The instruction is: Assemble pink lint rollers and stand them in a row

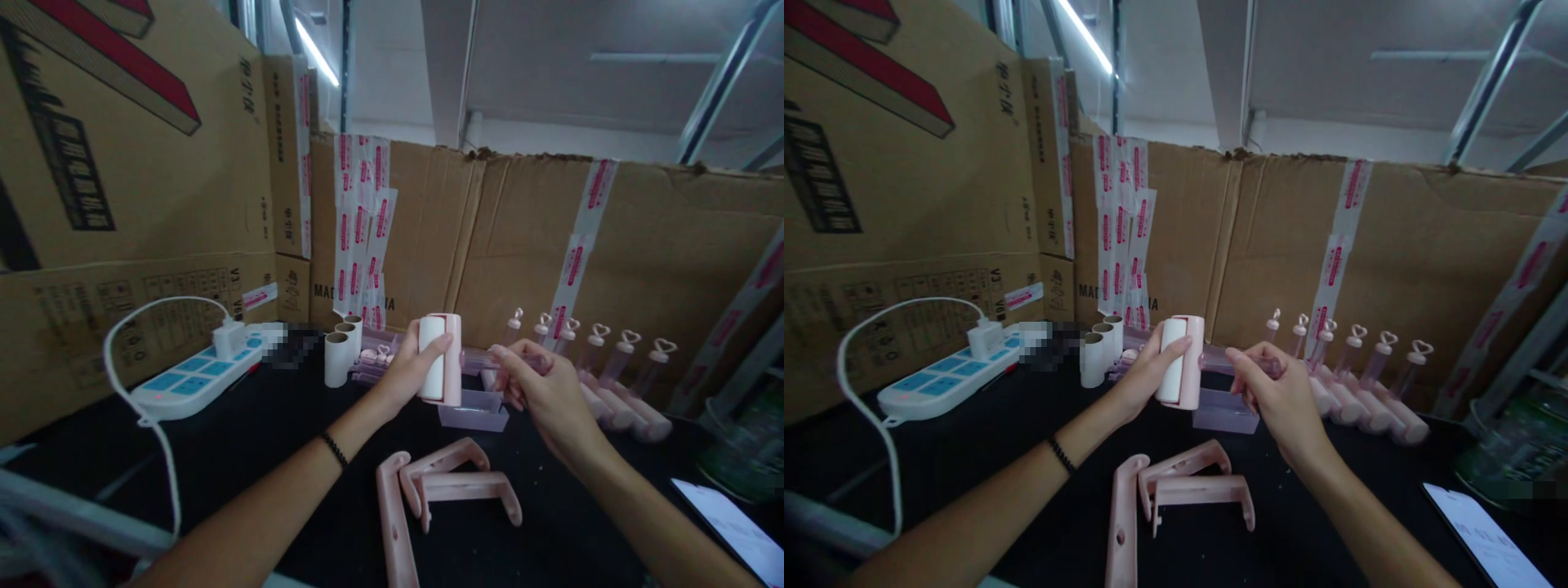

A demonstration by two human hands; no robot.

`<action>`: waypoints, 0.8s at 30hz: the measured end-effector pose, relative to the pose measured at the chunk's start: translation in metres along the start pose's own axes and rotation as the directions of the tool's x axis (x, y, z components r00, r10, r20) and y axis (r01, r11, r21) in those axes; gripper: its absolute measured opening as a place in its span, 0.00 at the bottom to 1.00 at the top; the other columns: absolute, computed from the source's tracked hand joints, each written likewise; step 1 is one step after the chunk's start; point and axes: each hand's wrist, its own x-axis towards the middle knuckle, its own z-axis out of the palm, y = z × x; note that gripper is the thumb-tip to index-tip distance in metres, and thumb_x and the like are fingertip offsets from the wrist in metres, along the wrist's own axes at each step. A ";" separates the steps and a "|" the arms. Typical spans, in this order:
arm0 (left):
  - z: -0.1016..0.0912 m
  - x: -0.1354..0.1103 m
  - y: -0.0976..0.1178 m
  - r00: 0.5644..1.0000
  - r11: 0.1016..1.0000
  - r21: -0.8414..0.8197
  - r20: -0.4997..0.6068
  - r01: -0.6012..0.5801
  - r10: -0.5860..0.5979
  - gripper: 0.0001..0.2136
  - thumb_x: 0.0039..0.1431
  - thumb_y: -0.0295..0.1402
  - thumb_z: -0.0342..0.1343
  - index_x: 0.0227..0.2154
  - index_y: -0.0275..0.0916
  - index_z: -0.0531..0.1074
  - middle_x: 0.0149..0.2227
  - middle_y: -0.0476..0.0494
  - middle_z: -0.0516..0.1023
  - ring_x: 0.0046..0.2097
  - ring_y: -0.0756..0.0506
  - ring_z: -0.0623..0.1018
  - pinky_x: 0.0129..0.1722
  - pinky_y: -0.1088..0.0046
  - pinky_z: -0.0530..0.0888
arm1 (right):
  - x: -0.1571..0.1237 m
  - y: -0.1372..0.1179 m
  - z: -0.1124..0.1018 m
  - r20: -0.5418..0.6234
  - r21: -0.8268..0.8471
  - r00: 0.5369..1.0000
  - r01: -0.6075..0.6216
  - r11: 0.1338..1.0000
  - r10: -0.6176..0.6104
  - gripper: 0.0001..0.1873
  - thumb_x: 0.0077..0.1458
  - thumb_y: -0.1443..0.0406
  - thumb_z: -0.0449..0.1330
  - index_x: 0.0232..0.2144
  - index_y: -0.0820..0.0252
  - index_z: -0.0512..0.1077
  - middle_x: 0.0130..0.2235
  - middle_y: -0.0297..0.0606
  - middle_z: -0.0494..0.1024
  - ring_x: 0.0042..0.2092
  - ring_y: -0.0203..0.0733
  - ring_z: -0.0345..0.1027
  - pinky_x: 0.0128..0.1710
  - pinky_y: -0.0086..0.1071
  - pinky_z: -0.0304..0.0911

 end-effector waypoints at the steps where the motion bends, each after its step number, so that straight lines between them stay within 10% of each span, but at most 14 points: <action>1: -0.004 0.003 -0.001 0.994 0.988 0.132 -0.067 -0.075 0.085 0.22 0.62 0.43 0.57 0.54 0.38 0.63 0.49 0.34 0.76 0.49 0.39 0.79 0.49 0.56 0.77 | 0.005 -0.003 0.002 -0.003 -0.026 1.000 0.003 1.000 -0.003 0.22 0.56 0.49 0.67 0.24 0.60 0.68 0.21 0.33 0.73 0.18 0.30 0.56 0.18 0.26 0.49; 5: -0.020 0.004 0.006 0.870 0.680 0.592 0.080 -0.434 0.486 0.29 0.60 0.34 0.59 0.63 0.39 0.59 0.65 0.30 0.65 0.68 0.35 0.63 0.67 0.48 0.59 | 0.027 -0.020 0.014 0.030 -0.216 0.998 0.051 0.975 -0.046 0.24 0.53 0.46 0.66 0.24 0.60 0.70 0.19 0.35 0.73 0.17 0.33 0.58 0.17 0.27 0.48; 9: -0.026 0.003 0.017 0.793 0.498 0.636 0.340 -0.590 0.505 0.29 0.59 0.32 0.59 0.63 0.41 0.61 0.64 0.36 0.70 0.68 0.36 0.64 0.71 0.46 0.48 | 0.042 -0.039 0.039 0.137 -0.438 0.981 0.187 0.879 -0.140 0.22 0.56 0.50 0.64 0.22 0.61 0.72 0.19 0.38 0.75 0.22 0.38 0.67 0.24 0.30 0.55; 13: -0.034 0.012 0.014 0.866 0.606 0.635 0.225 -0.479 0.447 0.25 0.61 0.35 0.59 0.61 0.42 0.65 0.58 0.38 0.76 0.62 0.38 0.72 0.68 0.48 0.55 | 0.052 -0.049 0.059 0.199 -0.546 0.964 0.261 0.796 -0.179 0.23 0.57 0.50 0.63 0.20 0.60 0.70 0.20 0.37 0.75 0.24 0.38 0.68 0.26 0.30 0.55; 19: -0.050 0.024 0.011 0.939 0.871 0.378 -0.012 -0.313 0.343 0.12 0.59 0.35 0.60 0.44 0.38 0.73 0.35 0.45 0.78 0.37 0.45 0.79 0.43 0.65 0.75 | 0.082 -0.026 0.057 0.316 -0.280 0.949 0.093 0.955 0.000 0.32 0.66 0.42 0.45 0.41 0.62 0.72 0.23 0.37 0.77 0.20 0.36 0.65 0.20 0.27 0.55; 24: -0.055 0.029 0.016 0.954 0.972 -0.004 -0.189 -0.237 0.232 0.10 0.56 0.36 0.60 0.34 0.40 0.64 0.26 0.54 0.71 0.24 0.52 0.72 0.28 0.76 0.70 | 0.095 0.009 0.062 0.381 -0.407 0.923 0.214 0.888 -0.048 0.17 0.62 0.55 0.61 0.35 0.64 0.75 0.29 0.38 0.79 0.29 0.36 0.70 0.31 0.29 0.65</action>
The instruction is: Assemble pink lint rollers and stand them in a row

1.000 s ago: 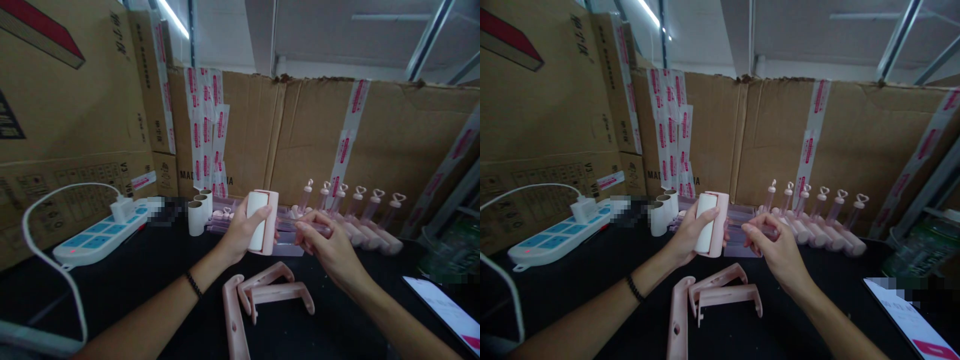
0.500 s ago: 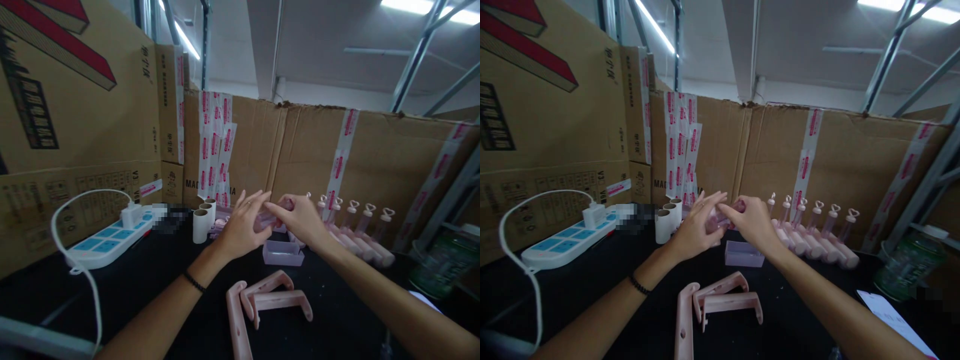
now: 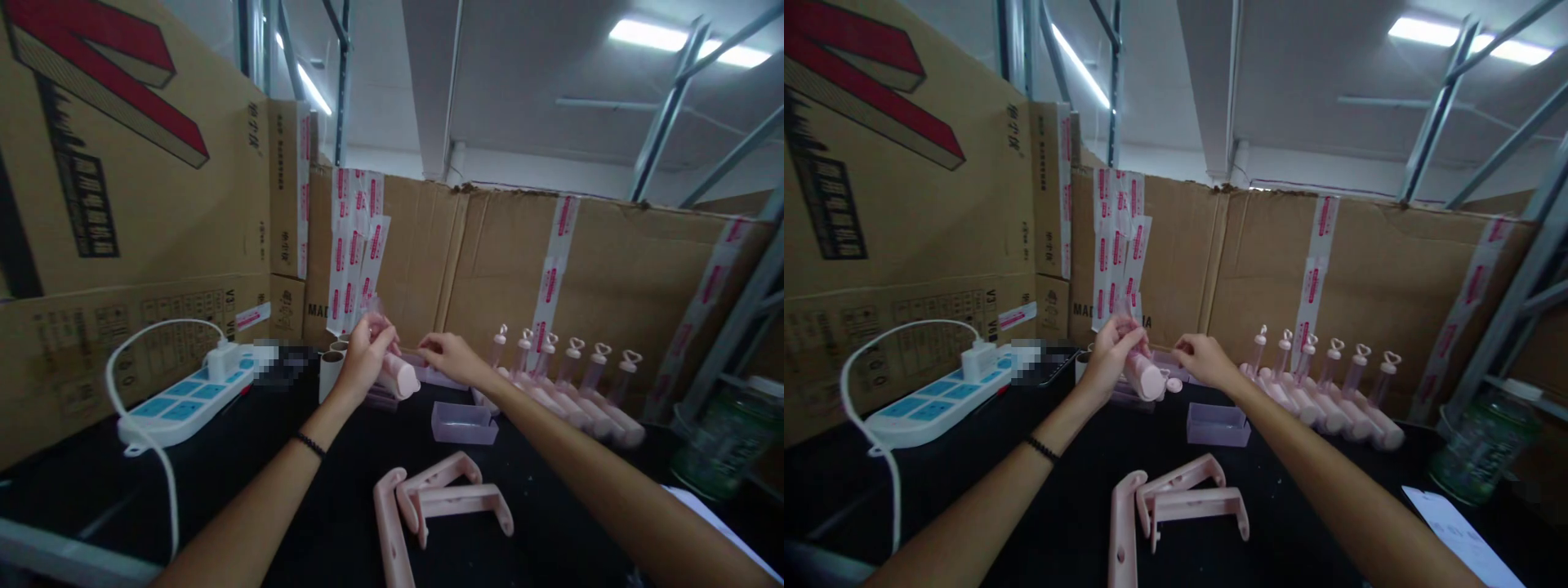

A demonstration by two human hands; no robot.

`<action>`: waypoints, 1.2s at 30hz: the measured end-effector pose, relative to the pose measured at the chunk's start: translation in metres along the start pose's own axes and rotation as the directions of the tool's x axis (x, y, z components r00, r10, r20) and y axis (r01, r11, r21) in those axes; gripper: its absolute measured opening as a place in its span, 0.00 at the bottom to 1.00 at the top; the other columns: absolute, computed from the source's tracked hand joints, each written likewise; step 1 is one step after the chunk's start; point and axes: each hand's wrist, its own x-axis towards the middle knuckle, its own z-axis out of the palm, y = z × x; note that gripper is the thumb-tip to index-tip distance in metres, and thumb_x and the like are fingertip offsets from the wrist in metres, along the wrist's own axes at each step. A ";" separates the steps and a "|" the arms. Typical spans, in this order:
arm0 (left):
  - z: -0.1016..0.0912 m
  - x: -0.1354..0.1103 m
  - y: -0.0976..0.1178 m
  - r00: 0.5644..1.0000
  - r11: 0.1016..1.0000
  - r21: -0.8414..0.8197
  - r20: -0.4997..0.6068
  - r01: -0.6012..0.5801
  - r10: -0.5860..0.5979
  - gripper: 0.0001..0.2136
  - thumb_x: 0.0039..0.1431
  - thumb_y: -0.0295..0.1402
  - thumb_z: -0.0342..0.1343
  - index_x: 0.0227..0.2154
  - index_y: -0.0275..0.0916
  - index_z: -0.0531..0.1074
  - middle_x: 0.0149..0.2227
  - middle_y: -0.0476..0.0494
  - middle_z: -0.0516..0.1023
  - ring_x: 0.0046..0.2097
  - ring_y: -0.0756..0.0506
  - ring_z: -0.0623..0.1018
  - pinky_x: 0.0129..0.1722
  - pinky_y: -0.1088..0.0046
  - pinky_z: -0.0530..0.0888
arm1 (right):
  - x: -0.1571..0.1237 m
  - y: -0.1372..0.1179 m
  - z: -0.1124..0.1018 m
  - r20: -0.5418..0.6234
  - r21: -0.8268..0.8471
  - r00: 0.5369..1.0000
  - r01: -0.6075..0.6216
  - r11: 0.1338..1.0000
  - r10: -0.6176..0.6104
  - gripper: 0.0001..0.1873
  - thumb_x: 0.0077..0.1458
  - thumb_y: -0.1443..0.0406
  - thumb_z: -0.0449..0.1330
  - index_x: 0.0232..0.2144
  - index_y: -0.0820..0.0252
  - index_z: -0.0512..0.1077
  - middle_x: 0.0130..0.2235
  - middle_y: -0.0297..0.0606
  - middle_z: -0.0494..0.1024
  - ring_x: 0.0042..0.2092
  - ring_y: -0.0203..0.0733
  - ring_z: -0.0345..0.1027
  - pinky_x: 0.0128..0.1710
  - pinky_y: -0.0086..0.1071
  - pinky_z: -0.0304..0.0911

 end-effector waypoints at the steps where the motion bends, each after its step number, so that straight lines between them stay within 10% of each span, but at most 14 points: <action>1: 0.000 0.001 0.001 1.000 1.000 -0.012 -0.003 0.004 -0.004 0.11 0.56 0.36 0.59 0.34 0.40 0.63 0.26 0.55 0.69 0.23 0.53 0.71 0.27 0.77 0.69 | 0.000 0.002 0.006 0.015 0.002 1.000 0.003 1.000 -0.003 0.15 0.62 0.56 0.63 0.37 0.64 0.76 0.32 0.39 0.80 0.31 0.37 0.71 0.34 0.31 0.68; 6: 0.002 -0.001 0.004 0.999 0.998 -0.042 0.010 0.044 -0.043 0.15 0.63 0.48 0.54 0.34 0.40 0.63 0.23 0.57 0.64 0.19 0.55 0.64 0.19 0.80 0.61 | -0.007 -0.005 0.029 0.002 0.027 1.000 0.020 0.999 -0.020 0.17 0.66 0.58 0.59 0.53 0.60 0.72 0.54 0.42 0.74 0.50 0.46 0.73 0.48 0.43 0.73; 12: 0.006 -0.006 -0.001 0.995 0.996 0.077 0.090 0.034 -0.041 0.20 0.62 0.53 0.54 0.31 0.40 0.64 0.21 0.56 0.66 0.19 0.53 0.66 0.19 0.79 0.62 | -0.006 0.000 0.037 -0.071 0.020 0.997 0.021 1.000 -0.019 0.17 0.66 0.58 0.60 0.53 0.59 0.72 0.55 0.41 0.74 0.52 0.49 0.72 0.50 0.44 0.72; 21: 0.013 -0.022 0.007 0.935 0.750 0.598 0.345 -0.283 0.078 0.12 0.69 0.45 0.49 0.41 0.42 0.70 0.32 0.50 0.75 0.34 0.45 0.76 0.34 0.71 0.66 | -0.026 0.004 -0.012 -0.218 0.104 0.976 0.042 0.994 -0.018 0.21 0.63 0.49 0.58 0.31 0.60 0.70 0.24 0.32 0.72 0.27 0.37 0.66 0.30 0.31 0.62; 36: 0.034 -0.043 0.015 0.804 0.486 0.715 0.593 -0.503 -0.039 0.15 0.71 0.47 0.44 0.44 0.43 0.68 0.44 0.41 0.82 0.45 0.36 0.82 0.39 0.63 0.69 | -0.084 -0.010 -0.032 0.006 0.120 0.994 0.111 0.987 -0.112 0.21 0.70 0.52 0.49 0.29 0.57 0.64 0.26 0.30 0.68 0.29 0.35 0.63 0.32 0.30 0.58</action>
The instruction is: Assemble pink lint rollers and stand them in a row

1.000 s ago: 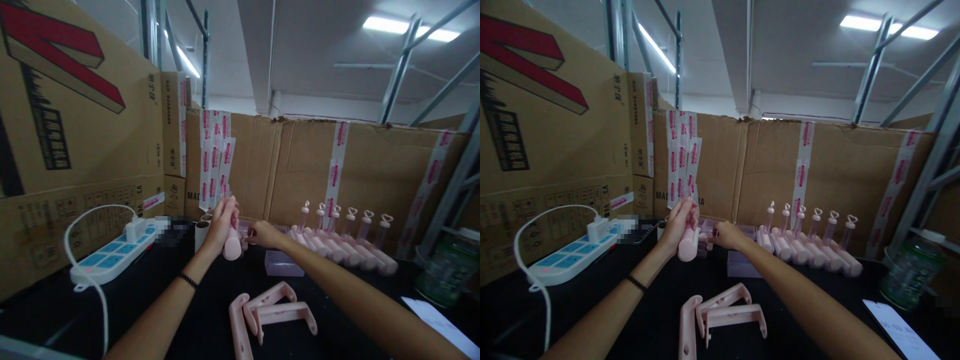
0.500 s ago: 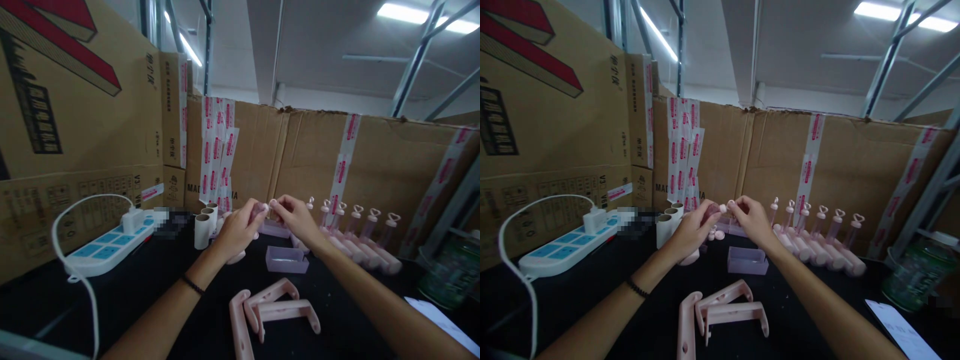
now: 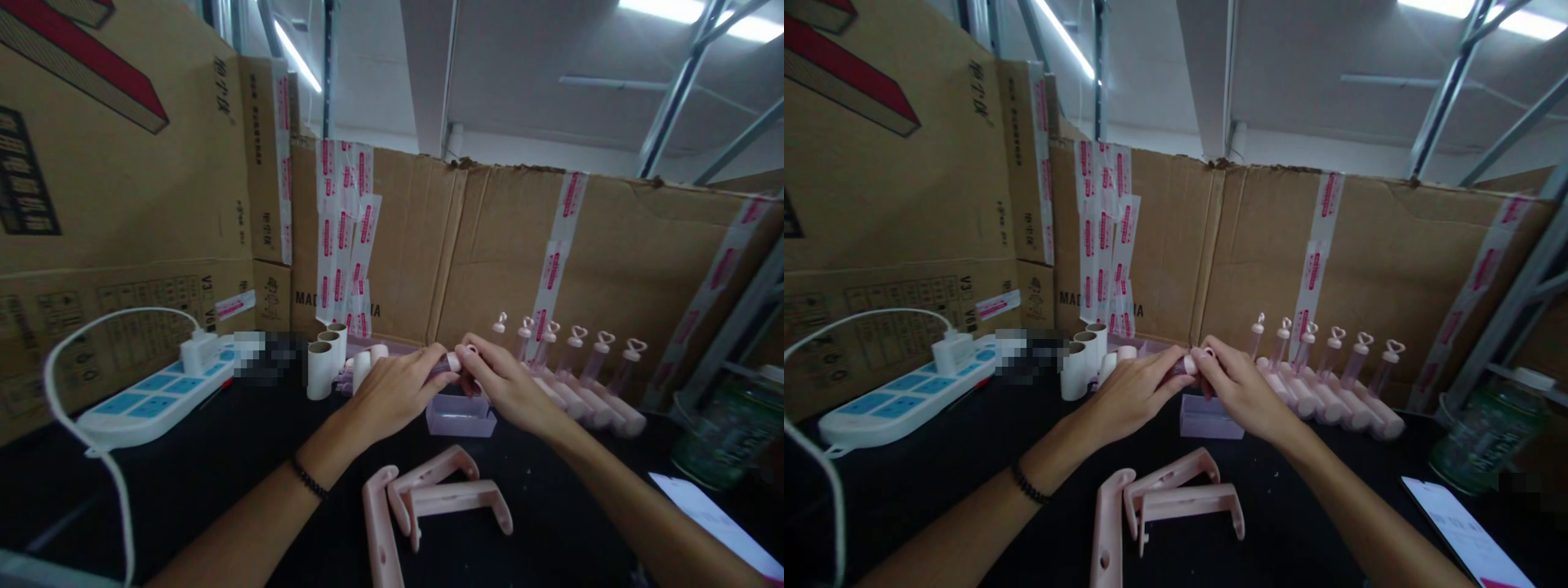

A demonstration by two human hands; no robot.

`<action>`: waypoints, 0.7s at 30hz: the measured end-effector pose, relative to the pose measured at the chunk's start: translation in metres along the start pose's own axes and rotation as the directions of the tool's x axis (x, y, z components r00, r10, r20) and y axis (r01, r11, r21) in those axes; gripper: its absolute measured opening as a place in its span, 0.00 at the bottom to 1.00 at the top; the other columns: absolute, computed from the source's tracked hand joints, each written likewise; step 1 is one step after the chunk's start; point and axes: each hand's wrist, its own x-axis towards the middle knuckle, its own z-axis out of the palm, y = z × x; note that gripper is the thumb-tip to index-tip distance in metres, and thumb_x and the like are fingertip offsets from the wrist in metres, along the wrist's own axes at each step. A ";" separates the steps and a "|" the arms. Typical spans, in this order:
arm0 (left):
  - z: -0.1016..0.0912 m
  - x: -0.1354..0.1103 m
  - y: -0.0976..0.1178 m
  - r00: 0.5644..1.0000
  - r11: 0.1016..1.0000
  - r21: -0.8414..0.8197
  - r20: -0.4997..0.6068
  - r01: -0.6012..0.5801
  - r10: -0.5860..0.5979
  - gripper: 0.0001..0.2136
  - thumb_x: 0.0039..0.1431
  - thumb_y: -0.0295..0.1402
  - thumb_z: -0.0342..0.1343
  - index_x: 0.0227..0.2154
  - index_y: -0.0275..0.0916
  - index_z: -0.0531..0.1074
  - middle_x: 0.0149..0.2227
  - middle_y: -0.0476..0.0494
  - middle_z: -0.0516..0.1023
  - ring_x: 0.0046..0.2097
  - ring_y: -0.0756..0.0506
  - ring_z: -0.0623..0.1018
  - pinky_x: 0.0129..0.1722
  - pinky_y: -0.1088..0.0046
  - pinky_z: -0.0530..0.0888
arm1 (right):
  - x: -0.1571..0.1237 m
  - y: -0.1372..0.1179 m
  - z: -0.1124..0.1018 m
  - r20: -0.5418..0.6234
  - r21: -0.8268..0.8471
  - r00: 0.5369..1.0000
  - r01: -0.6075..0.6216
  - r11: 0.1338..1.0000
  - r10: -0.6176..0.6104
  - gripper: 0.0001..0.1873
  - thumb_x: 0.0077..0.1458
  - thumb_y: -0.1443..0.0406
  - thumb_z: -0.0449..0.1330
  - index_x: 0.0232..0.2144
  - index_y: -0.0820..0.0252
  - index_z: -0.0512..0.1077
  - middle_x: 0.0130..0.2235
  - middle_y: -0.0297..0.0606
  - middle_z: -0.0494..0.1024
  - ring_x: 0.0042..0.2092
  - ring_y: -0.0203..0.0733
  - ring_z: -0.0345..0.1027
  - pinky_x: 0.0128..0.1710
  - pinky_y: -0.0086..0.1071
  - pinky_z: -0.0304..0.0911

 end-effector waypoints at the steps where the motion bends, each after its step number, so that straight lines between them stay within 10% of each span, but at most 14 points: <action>1: 0.000 -0.001 0.003 1.000 1.000 0.024 0.013 -0.002 0.002 0.15 0.71 0.47 0.43 0.44 0.43 0.68 0.43 0.40 0.82 0.45 0.35 0.82 0.39 0.63 0.69 | -0.002 0.001 0.002 -0.010 0.014 1.000 -0.006 1.000 0.006 0.21 0.71 0.52 0.48 0.29 0.57 0.63 0.25 0.29 0.67 0.28 0.35 0.62 0.30 0.30 0.57; 21: -0.007 -0.002 0.025 0.993 0.954 0.296 0.115 -0.045 0.011 0.18 0.72 0.48 0.38 0.47 0.39 0.64 0.37 0.40 0.82 0.38 0.35 0.83 0.30 0.65 0.71 | -0.012 0.000 0.017 -0.127 -0.064 0.990 0.049 0.997 -0.057 0.18 0.72 0.56 0.47 0.29 0.55 0.57 0.25 0.27 0.60 0.27 0.34 0.55 0.28 0.31 0.51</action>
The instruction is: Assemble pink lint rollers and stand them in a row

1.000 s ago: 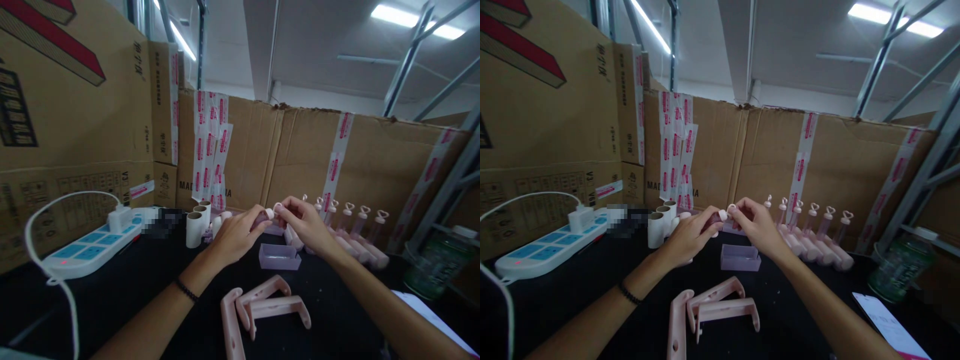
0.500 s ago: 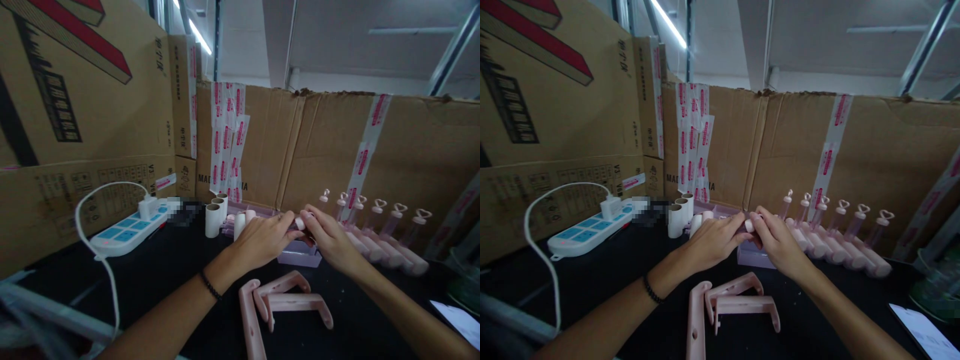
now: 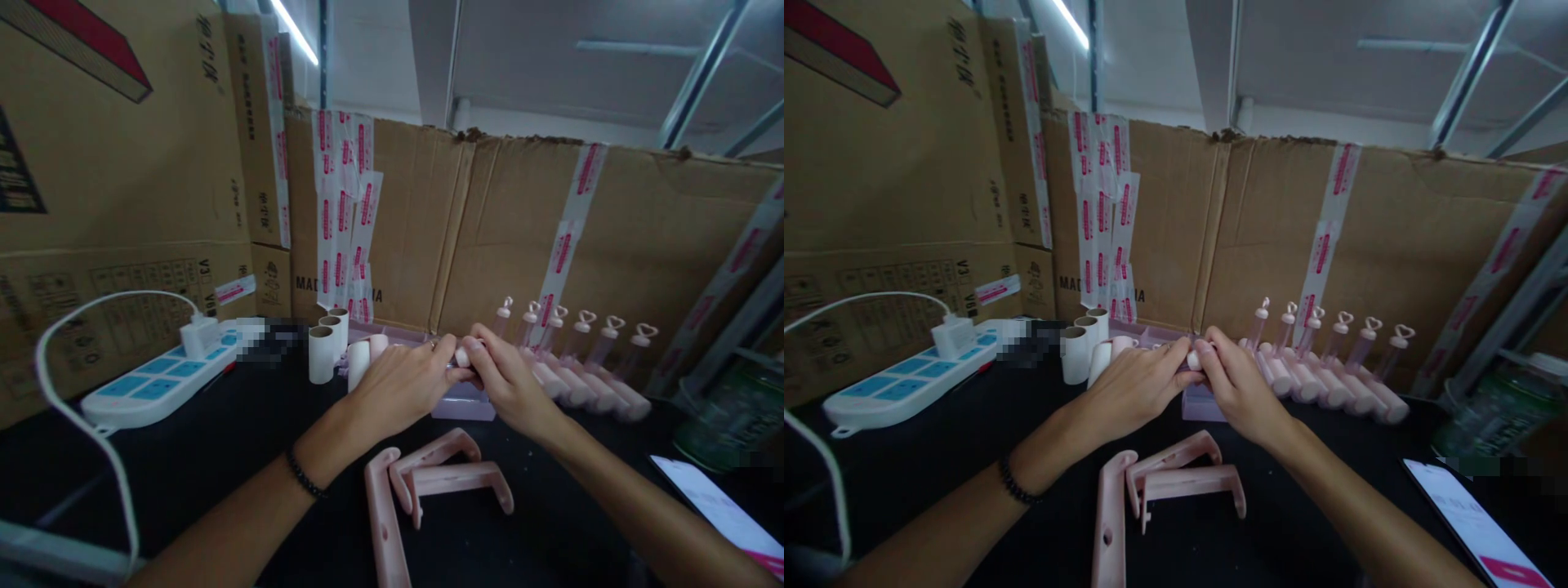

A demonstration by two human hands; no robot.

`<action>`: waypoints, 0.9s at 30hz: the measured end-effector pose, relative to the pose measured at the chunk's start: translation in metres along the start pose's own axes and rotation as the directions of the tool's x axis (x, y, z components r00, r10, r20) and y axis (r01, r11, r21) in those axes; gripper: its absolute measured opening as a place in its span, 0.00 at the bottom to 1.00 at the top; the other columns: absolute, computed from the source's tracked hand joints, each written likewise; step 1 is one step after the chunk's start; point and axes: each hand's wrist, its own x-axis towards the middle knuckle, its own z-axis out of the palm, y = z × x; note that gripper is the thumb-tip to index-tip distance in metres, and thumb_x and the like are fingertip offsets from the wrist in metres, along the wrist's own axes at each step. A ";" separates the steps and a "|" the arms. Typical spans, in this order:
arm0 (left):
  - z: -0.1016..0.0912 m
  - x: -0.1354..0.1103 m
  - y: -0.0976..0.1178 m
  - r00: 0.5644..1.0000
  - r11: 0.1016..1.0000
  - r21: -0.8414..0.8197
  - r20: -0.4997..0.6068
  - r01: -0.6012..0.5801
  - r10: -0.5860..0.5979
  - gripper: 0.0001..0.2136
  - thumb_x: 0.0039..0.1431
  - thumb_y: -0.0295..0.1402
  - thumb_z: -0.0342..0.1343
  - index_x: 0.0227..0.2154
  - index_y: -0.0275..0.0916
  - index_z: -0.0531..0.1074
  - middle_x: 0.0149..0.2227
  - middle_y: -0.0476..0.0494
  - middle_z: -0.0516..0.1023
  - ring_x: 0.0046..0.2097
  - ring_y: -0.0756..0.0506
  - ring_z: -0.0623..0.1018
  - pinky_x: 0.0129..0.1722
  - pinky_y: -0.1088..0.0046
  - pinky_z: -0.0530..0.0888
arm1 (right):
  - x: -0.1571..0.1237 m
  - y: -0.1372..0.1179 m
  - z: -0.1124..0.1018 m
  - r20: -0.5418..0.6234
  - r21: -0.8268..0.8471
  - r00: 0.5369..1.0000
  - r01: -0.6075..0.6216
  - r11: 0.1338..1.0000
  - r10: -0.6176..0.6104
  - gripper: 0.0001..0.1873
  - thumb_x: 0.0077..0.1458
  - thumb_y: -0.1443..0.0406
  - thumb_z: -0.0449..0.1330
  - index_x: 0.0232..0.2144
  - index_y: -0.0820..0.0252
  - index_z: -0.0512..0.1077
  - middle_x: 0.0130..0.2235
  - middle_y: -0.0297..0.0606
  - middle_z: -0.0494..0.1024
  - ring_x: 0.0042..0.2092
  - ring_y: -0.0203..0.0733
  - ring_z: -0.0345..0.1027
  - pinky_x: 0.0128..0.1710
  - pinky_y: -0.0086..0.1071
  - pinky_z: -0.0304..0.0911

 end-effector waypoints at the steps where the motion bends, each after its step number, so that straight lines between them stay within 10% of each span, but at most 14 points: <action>1: 0.000 0.000 0.000 1.000 1.000 0.003 0.001 0.005 -0.005 0.18 0.72 0.48 0.38 0.47 0.40 0.64 0.37 0.40 0.82 0.38 0.35 0.83 0.30 0.65 0.71 | 0.000 0.000 0.000 0.001 0.008 1.000 0.000 1.000 0.000 0.18 0.72 0.56 0.47 0.29 0.55 0.57 0.26 0.27 0.60 0.27 0.34 0.55 0.28 0.31 0.51; 13: 0.004 -0.001 -0.003 0.997 0.989 0.144 -0.066 -0.035 0.045 0.12 0.73 0.44 0.41 0.45 0.41 0.61 0.39 0.43 0.79 0.34 0.38 0.81 0.24 0.67 0.64 | 0.003 -0.005 0.018 -0.176 0.124 0.968 -0.160 0.979 0.180 0.20 0.69 0.54 0.48 0.26 0.56 0.59 0.24 0.28 0.61 0.26 0.34 0.55 0.28 0.32 0.51; 27: -0.003 0.000 0.003 0.997 0.999 -0.025 -0.073 0.031 -0.033 0.14 0.73 0.42 0.38 0.46 0.40 0.63 0.40 0.40 0.80 0.38 0.36 0.81 0.30 0.64 0.69 | 0.007 -0.020 0.003 -0.095 0.167 0.965 -0.226 0.960 0.244 0.26 0.68 0.45 0.45 0.27 0.57 0.61 0.24 0.29 0.64 0.25 0.34 0.58 0.26 0.30 0.53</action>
